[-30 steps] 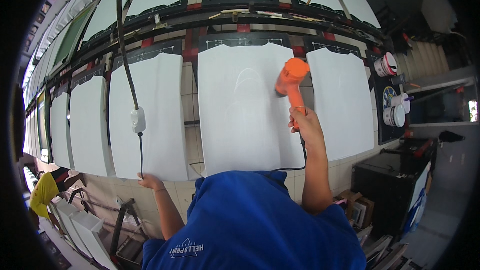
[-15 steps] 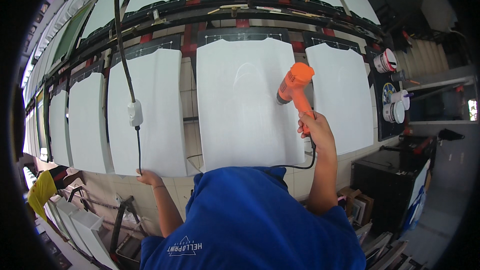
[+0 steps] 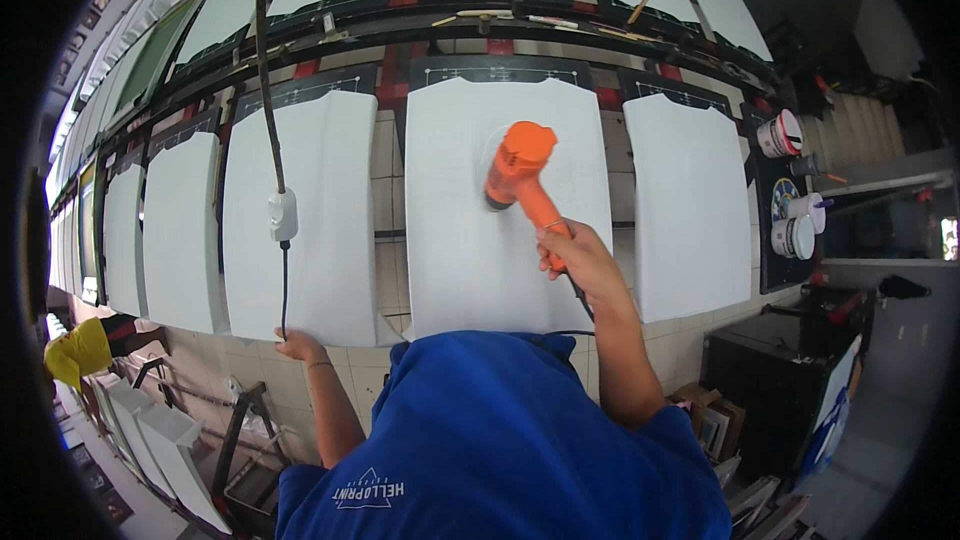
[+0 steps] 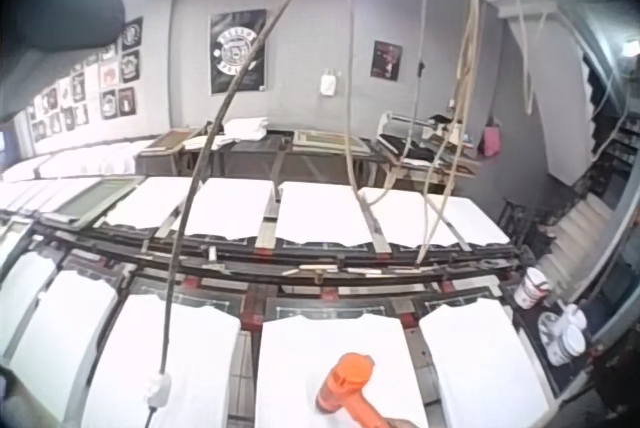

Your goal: The person uses an orange heat gun to apply heat to white t-shirts laid out on a heat press machine. The person moves the heat gun across the surface of the shirts in a systematic manner, covering different areas. The person also briefly adjusts the heat gun's power cord.

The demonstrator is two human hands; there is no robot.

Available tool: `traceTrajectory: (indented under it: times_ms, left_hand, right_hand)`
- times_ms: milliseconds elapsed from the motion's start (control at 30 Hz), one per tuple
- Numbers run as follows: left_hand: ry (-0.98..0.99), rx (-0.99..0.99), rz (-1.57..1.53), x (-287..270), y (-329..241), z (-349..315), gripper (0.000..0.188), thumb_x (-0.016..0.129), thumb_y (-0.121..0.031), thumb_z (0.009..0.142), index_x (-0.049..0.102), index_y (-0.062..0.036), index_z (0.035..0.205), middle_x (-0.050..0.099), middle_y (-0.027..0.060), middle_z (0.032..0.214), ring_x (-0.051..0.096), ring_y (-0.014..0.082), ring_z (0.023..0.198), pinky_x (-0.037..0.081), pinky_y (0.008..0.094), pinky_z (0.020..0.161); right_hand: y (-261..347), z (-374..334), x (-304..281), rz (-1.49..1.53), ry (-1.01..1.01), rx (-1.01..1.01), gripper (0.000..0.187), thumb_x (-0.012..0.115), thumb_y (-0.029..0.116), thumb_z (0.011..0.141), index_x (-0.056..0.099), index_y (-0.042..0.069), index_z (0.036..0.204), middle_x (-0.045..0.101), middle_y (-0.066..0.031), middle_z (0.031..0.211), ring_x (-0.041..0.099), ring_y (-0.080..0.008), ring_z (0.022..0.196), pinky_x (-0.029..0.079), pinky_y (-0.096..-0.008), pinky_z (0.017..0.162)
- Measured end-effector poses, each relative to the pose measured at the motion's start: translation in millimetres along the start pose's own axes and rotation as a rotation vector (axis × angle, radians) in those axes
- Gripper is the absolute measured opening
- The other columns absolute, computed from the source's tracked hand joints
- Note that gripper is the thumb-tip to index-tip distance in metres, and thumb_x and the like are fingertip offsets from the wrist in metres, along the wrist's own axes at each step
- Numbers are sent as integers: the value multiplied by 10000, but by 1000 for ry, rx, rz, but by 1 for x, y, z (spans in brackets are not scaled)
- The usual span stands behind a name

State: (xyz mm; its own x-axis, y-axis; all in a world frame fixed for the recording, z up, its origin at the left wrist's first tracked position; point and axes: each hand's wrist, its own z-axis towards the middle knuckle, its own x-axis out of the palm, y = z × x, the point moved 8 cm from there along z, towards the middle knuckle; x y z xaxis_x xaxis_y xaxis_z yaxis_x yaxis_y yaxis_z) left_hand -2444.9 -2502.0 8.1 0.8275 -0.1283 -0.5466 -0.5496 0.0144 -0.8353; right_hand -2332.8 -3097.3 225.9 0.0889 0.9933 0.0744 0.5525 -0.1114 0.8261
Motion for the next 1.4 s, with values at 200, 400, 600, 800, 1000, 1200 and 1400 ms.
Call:
traceTrajectory:
  times_ms: [200,400,600,800,1000,1200,1400]
  left_hand:
    - [3,13,31,0,2,1,584,435,-396,972,437,167,1128,532,364,1092,564,455,982,457,473,871]
    - [-49,62,49,-1,0,2,584,467,-391,960,459,184,1061,565,378,996,585,470,904,475,482,816]
    - [-58,92,40,-2,-4,-3,605,455,-404,957,454,191,1069,561,386,1001,585,478,907,473,493,819]
    - [-57,77,53,-2,1,2,615,459,-412,952,452,192,1064,563,386,997,585,473,913,470,497,818]
    - [-52,63,2,1,2,2,594,474,-399,951,456,187,1048,568,378,980,592,458,885,475,488,798]
    - [-51,97,50,0,3,3,596,475,-401,954,455,189,1036,571,362,951,586,452,860,470,489,792]
    - [11,-14,51,0,-2,-7,598,428,-413,968,434,159,1141,537,353,1105,558,467,998,452,484,890]
  right_hand:
    - [-4,20,59,-57,183,-1,239,611,229,878,544,12,950,555,-22,744,562,-101,632,453,-244,537]
    - [-2,18,80,-98,199,-11,237,601,231,881,544,14,957,551,-14,740,563,-99,638,453,-245,549]
    - [-6,7,81,-110,303,48,246,598,234,883,542,13,977,553,-15,741,563,-99,642,451,-247,551]
    - [-5,0,72,-144,318,82,245,600,241,883,548,15,960,555,-17,742,562,-98,635,450,-248,550]
    - [-1,7,64,-116,166,-20,279,614,273,872,562,8,939,558,-17,752,567,-100,644,446,-239,546]
    - [-12,1,7,-97,-26,-8,277,625,278,873,567,15,941,557,-13,734,564,-94,625,445,-241,533]
    - [-15,-27,-77,-28,-306,-47,260,608,265,889,558,25,974,553,-21,745,558,-100,621,444,-231,521]
